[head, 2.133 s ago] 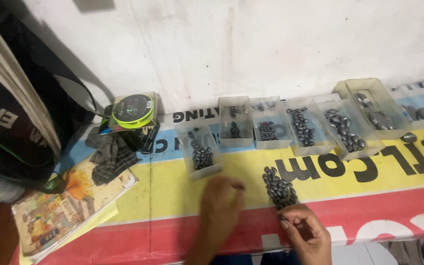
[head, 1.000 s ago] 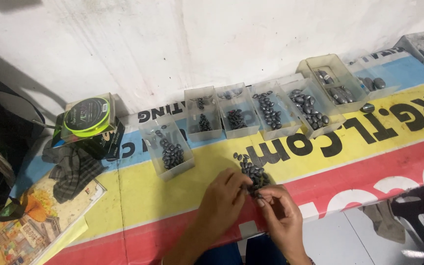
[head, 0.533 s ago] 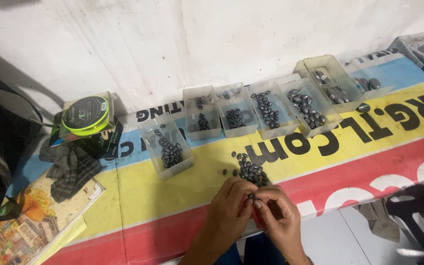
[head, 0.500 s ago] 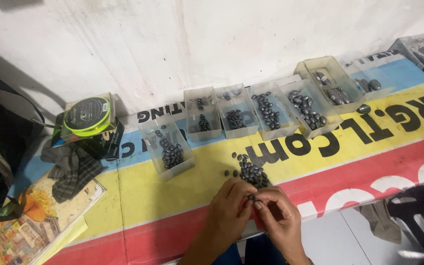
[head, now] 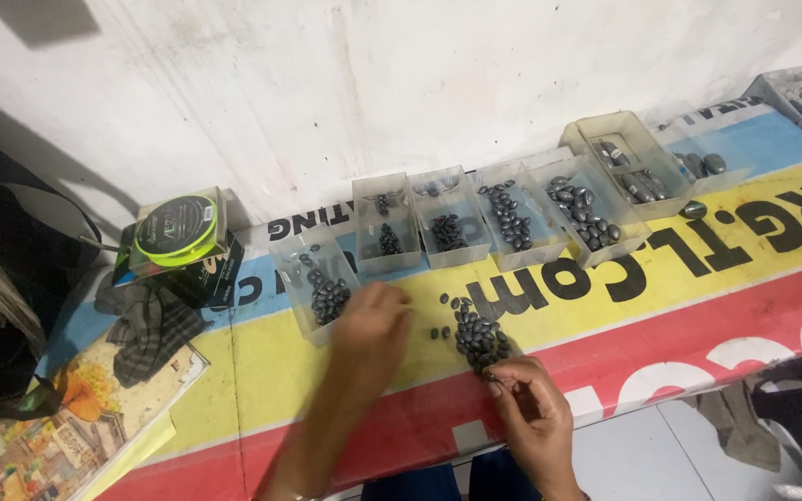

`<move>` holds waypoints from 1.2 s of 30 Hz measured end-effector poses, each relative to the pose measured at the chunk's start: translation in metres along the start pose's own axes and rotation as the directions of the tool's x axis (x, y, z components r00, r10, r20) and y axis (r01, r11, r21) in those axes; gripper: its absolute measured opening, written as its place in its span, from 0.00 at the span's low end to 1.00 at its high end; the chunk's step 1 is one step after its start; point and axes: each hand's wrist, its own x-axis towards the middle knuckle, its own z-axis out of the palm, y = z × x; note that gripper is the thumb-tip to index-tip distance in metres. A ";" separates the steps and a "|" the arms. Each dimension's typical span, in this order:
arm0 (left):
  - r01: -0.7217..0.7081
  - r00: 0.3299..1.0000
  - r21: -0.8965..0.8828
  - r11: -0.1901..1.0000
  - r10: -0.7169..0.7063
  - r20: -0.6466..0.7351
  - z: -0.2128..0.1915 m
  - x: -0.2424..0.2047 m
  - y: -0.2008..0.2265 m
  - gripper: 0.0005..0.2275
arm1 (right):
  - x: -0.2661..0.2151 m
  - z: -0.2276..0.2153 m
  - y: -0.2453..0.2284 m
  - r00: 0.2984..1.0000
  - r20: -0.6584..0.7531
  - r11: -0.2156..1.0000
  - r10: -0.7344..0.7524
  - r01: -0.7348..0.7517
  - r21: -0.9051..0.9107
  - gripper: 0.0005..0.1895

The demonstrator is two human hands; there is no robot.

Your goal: Assembling small metal fishing swivels and components into a rig or chain by hand.

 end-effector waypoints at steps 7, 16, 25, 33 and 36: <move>-0.251 0.954 0.388 0.887 0.159 0.255 0.072 0.002 -0.018 0.07 | -0.001 -0.003 0.001 1.000 0.005 1.000 -0.015 0.015 0.011 0.07; -0.332 0.937 -0.277 0.902 0.349 0.014 0.039 -0.040 0.009 0.09 | -0.001 -0.001 -0.003 0.983 0.011 0.983 0.181 -0.181 0.039 0.09; -0.218 0.970 -0.462 0.860 0.244 -0.003 0.015 -0.073 0.045 0.05 | 0.002 0.000 -0.026 0.997 0.032 0.989 0.067 -0.070 0.129 0.08; -0.242 0.966 -0.484 0.841 0.257 -0.036 0.015 -0.077 0.045 0.05 | 0.002 0.002 -0.032 0.999 0.040 0.989 0.030 -0.035 0.145 0.07; -0.223 0.974 -0.448 0.866 0.218 -0.063 0.019 -0.071 0.027 0.04 | 0.003 0.000 -0.025 0.998 0.058 0.995 -0.013 0.007 0.096 0.08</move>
